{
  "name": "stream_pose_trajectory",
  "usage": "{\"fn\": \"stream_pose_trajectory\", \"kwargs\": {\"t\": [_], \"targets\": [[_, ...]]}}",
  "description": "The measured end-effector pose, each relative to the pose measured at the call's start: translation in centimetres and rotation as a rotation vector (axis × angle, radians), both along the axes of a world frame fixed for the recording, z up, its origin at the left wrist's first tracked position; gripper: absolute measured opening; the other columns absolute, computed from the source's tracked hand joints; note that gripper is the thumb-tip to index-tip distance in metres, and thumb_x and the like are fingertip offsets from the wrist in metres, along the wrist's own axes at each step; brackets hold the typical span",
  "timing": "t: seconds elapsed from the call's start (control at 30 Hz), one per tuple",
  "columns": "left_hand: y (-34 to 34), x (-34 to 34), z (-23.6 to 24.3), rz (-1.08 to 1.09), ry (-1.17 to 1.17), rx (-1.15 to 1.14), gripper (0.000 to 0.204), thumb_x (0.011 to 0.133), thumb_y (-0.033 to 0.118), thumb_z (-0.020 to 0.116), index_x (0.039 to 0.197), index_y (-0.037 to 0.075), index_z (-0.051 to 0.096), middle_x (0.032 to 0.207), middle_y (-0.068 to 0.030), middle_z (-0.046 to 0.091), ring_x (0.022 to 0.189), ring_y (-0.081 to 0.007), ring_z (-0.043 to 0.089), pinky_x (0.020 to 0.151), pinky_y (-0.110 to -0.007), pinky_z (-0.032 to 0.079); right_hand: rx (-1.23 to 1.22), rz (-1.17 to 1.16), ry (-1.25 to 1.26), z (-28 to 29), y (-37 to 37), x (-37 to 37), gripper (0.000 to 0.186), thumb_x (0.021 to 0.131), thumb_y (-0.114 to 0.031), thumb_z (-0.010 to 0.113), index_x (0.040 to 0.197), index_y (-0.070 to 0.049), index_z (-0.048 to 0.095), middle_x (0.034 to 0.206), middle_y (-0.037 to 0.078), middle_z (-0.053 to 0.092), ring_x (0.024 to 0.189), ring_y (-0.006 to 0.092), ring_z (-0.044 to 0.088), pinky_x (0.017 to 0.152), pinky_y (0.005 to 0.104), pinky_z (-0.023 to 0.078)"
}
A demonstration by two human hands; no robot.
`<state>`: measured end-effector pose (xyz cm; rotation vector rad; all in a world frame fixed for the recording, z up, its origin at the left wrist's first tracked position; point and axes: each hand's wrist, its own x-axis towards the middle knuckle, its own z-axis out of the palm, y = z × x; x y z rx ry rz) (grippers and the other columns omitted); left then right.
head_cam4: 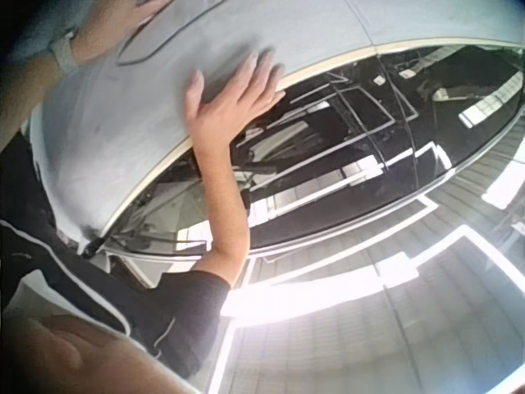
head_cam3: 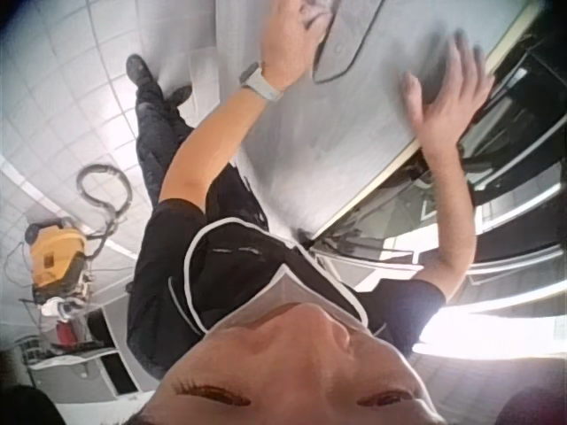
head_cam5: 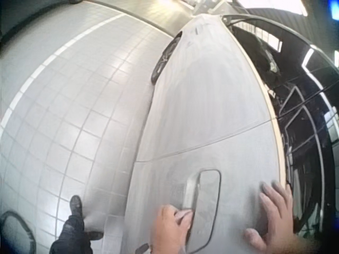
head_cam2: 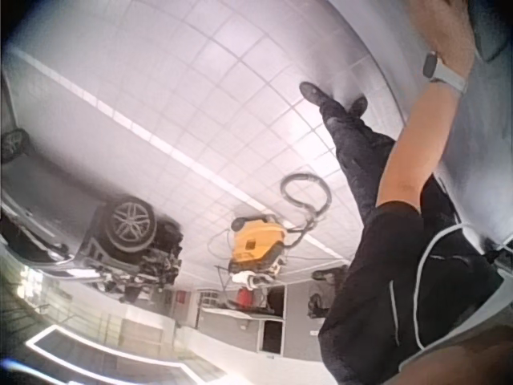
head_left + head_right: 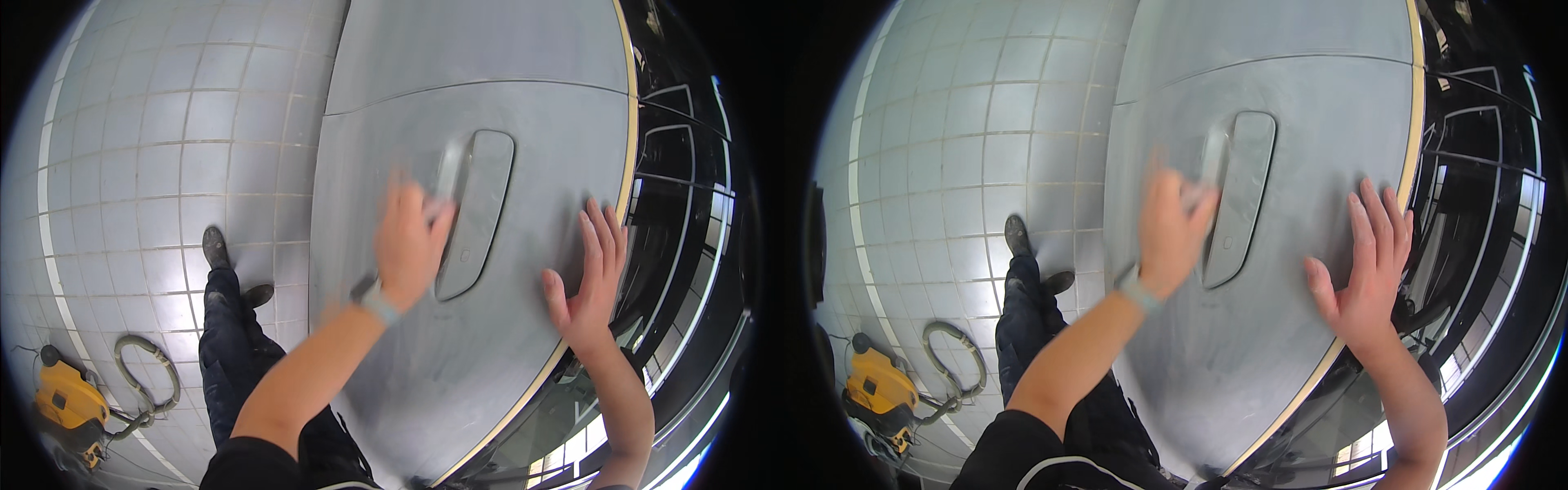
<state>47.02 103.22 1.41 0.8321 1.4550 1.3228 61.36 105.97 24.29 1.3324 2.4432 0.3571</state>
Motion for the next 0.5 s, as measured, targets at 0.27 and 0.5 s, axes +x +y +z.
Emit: {"fn": "stream_pose_trajectory", "kwargs": {"t": [0.27,0.5], "targets": [[2.9,-0.7,0.4,0.024,-0.058,0.078,0.031,0.091,0.016,0.081,0.092,0.000,0.055,0.091,-0.0199,0.061,0.083,-0.0382,0.062,0.072,-0.045,0.049,-0.013,0.024,-0.011,-0.2,0.0,0.2,0.073,0.095,-0.038,0.068,0.154,0.000,0.048,0.161,0.022,0.047,0.154,0.0452,0.036,0.127,0.0622,0.018],[-0.8,0.1,0.1,-0.077,-0.056,-0.023,0.033,0.094,0.021,0.080,0.094,0.000,0.054,0.092,-0.0197,0.062,0.083,-0.0404,0.062,0.070,-0.048,0.049,-0.013,0.042,-0.031,-0.2,0.2,0.5,0.070,0.097,-0.037,0.066,0.154,0.000,0.049,0.161,0.022,0.048,0.155,0.0449,0.035,0.127,0.0615,0.019]]}}
